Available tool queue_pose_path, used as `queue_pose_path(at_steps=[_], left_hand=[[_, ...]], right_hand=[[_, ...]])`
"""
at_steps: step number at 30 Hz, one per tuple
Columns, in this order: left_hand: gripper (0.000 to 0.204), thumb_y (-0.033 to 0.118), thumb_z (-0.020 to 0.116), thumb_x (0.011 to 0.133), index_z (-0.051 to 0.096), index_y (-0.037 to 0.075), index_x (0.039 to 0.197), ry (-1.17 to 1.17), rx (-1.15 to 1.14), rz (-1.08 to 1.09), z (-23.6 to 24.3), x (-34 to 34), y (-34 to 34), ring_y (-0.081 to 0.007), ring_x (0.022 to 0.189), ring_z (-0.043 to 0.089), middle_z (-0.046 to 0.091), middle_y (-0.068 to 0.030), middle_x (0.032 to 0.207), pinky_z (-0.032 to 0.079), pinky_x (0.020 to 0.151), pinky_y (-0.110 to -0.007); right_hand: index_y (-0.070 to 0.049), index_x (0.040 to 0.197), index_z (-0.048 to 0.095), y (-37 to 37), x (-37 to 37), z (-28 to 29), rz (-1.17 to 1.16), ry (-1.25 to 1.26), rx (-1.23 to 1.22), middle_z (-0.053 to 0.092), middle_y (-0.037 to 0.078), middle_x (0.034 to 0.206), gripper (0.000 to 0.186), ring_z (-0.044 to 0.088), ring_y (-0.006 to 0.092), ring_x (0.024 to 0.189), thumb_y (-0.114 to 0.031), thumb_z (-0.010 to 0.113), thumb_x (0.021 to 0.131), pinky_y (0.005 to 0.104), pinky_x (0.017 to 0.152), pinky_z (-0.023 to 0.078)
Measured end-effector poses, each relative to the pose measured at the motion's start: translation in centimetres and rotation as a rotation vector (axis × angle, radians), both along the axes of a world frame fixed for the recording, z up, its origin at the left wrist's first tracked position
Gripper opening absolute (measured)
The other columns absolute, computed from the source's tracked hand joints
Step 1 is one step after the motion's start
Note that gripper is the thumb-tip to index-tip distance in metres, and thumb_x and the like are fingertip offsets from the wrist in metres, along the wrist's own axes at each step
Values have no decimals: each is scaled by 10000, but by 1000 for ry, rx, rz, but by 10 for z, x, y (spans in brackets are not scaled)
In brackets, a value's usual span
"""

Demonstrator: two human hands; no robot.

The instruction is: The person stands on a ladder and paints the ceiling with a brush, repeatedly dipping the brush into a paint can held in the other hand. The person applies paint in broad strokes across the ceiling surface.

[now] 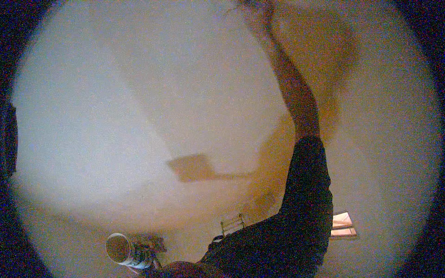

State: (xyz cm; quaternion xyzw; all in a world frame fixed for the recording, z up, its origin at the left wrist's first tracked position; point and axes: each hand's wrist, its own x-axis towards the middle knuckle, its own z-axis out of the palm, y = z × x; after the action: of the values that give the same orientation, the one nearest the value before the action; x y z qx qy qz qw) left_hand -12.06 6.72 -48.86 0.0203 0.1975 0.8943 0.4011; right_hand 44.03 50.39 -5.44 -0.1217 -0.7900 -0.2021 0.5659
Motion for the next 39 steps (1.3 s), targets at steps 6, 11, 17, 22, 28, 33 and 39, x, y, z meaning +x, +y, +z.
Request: queue_pose_path(at_steps=[6, 11, 17, 22, 28, 33, 39], left_hand=[[724, 477, 652, 898, 457, 62, 1458, 14, 20, -35, -2, -14, 2, -443, 1171, 532, 516, -264, 1357, 473, 957, -620], [717, 470, 651, 904, 457, 56, 1457, 6, 51, -65, -7, -23, 0, -445, 1166, 532, 519, -264, 1353, 472, 961, -621], [710, 462, 651, 912, 456, 49, 1455, 17, 124, -121, -2, -46, -23, -447, 1160, 532, 523, -265, 1347, 470, 966, -623], [703, 455, 651, 918, 456, 43, 1454, -21, 204, -181, -1, -56, -38, -449, 1155, 532, 527, -265, 1343, 469, 971, -625], [696, 447, 651, 926, 456, 36, 1453, -50, 241, -222, 8, -65, -36, -452, 1149, 532, 531, -265, 1338, 467, 976, -626], [714, 440, 677, 906, 460, 21, 1443, -15, 305, -289, 20, -48, -50, -450, 1182, 502, 518, -273, 1347, 444, 988, -614], [879, 422, 741, 822, 354, 21, 1502, -125, 324, -304, 30, -50, -54, -440, 1199, 448, 371, -286, 1446, 461, 951, -576]], right_hand=[[-27, 934, 640, 22, 0, 23, -127, 668, 141, 647, 43, 906, 128, 595, 193, 791, -149, 662, 965, 318, 744, 504], [-41, 1028, 658, 12, -128, -150, -259, -321, -41, 688, 43, 941, 162, 630, 205, 817, -186, 664, 958, 333, 715, 515], [13, 1050, 684, -15, -115, -29, -194, 370, 24, 706, 68, 965, 217, 642, 214, 867, -188, 640, 982, 315, 747, 515], [10, 1076, 697, 2, -111, -11, -408, 414, 392, 716, 76, 986, 220, 655, 217, 918, -177, 650, 969, 317, 777, 526], [-135, 1186, 723, -17, -238, -289, -10, -498, 38, 728, 52, 1098, 313, 680, 242, 1038, -187, 701, 878, 370, 837, 566], [-122, 1068, 726, -20, -213, -204, 120, -113, -580, 746, 84, 934, 172, 720, 288, 851, -234, 666, 952, 450, 677, 587], [-18, 1163, 636, -3, -190, -130, -266, -55, 589, 707, 141, 1030, 243, 697, 259, 885, -169, 665, 975, 327, 754, 574]])
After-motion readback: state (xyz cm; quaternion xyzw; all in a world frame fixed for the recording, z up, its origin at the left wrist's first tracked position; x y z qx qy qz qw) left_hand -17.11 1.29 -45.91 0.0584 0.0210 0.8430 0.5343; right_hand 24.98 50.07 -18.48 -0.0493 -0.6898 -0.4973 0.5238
